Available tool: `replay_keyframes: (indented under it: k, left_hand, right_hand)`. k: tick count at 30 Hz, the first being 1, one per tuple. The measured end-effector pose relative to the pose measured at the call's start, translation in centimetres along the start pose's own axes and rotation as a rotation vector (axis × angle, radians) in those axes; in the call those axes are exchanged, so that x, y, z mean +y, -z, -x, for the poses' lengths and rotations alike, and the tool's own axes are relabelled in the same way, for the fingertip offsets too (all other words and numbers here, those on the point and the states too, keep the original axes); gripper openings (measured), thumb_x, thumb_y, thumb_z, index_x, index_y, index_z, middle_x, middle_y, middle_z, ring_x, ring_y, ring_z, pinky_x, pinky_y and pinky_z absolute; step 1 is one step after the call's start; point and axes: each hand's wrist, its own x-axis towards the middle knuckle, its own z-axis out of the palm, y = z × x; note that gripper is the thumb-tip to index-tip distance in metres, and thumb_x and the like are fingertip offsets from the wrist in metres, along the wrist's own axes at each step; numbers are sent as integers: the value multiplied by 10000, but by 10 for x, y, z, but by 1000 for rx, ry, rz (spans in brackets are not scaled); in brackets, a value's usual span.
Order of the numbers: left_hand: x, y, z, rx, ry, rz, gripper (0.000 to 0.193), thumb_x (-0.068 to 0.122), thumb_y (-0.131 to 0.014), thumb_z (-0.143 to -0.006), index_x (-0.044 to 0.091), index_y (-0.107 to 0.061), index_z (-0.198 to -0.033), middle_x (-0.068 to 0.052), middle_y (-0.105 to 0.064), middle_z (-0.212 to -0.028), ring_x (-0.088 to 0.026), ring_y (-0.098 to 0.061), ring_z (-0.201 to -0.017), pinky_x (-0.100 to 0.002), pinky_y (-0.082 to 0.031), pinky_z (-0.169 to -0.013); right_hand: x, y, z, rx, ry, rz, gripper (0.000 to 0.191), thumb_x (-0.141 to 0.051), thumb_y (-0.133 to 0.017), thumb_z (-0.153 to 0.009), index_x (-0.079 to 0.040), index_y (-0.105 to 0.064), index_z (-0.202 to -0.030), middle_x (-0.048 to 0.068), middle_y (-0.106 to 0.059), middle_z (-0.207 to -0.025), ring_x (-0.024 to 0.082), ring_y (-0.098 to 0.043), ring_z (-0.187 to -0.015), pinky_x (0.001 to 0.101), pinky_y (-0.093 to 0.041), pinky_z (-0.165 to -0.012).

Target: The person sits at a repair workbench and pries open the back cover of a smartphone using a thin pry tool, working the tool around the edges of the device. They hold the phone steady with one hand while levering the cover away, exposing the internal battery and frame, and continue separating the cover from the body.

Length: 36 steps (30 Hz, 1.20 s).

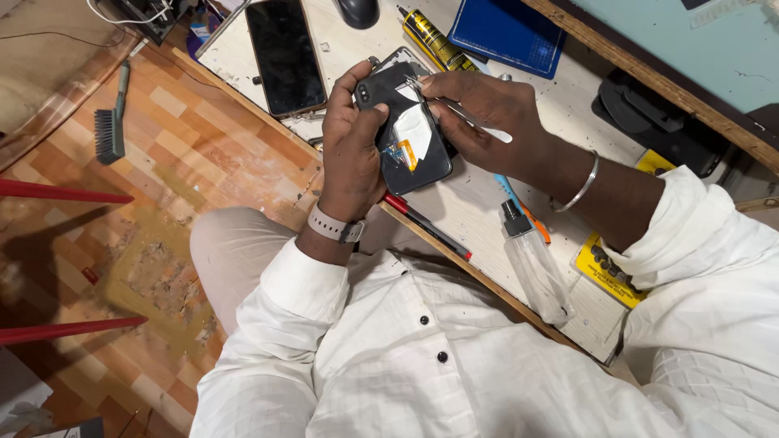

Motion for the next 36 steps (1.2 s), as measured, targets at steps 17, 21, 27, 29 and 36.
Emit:
replay_keyframes:
  k: [17, 21, 27, 29, 36]
  left_hand:
    - [2, 1, 1, 1, -16, -35, 532, -74, -458, -983, -27, -342, -1500, -220, -605, -1286, -216, -669, -1094, -360, -587, -983]
    - [1, 4, 0, 13, -8, -51, 535, -70, -460, -978, -25, -345, -1498, -221, -606, -1286, -220, -671, -1091, -362, -590, -973]
    - [-4, 8, -1, 25, -61, -125, 542, -108, -471, -995, 0, -359, -1514, -188, -598, -1278, -189, -645, -1074, -327, -568, -947]
    - [-5, 10, -3, 33, -72, -156, 547, -118, -472, -990, 4, -368, -1513, -175, -589, -1276, -189, -639, -1048, -332, -565, -919]
    - [-2, 12, -3, 16, -52, -72, 546, -111, -464, -988, 8, -381, -1514, -170, -585, -1309, -188, -626, -1130, -326, -546, -999]
  right_hand:
    - [1, 7, -7, -107, 78, 74, 228, 70, -662, -1018, 50, -655, -1245, 212, -707, -1249, 350, -728, -1180, 382, -612, -996]
    - [1, 5, -7, -117, 64, 93, 210, 59, -652, -1019, 60, -663, -1229, 212, -708, -1224, 352, -731, -1166, 382, -610, -973]
    - [-12, 2, -13, -162, -482, -69, 267, -24, -662, -995, -6, -688, -1260, 158, -752, -1102, 272, -683, -676, 359, -476, -546]
    - [-13, 3, -18, -128, -105, 15, 222, 21, -642, -1026, 25, -657, -1248, 189, -714, -1203, 320, -715, -1003, 382, -570, -841]
    - [-10, 8, -24, -197, 111, 211, 256, 25, -656, -942, 52, -678, -1196, 244, -713, -1226, 343, -724, -1069, 386, -594, -898]
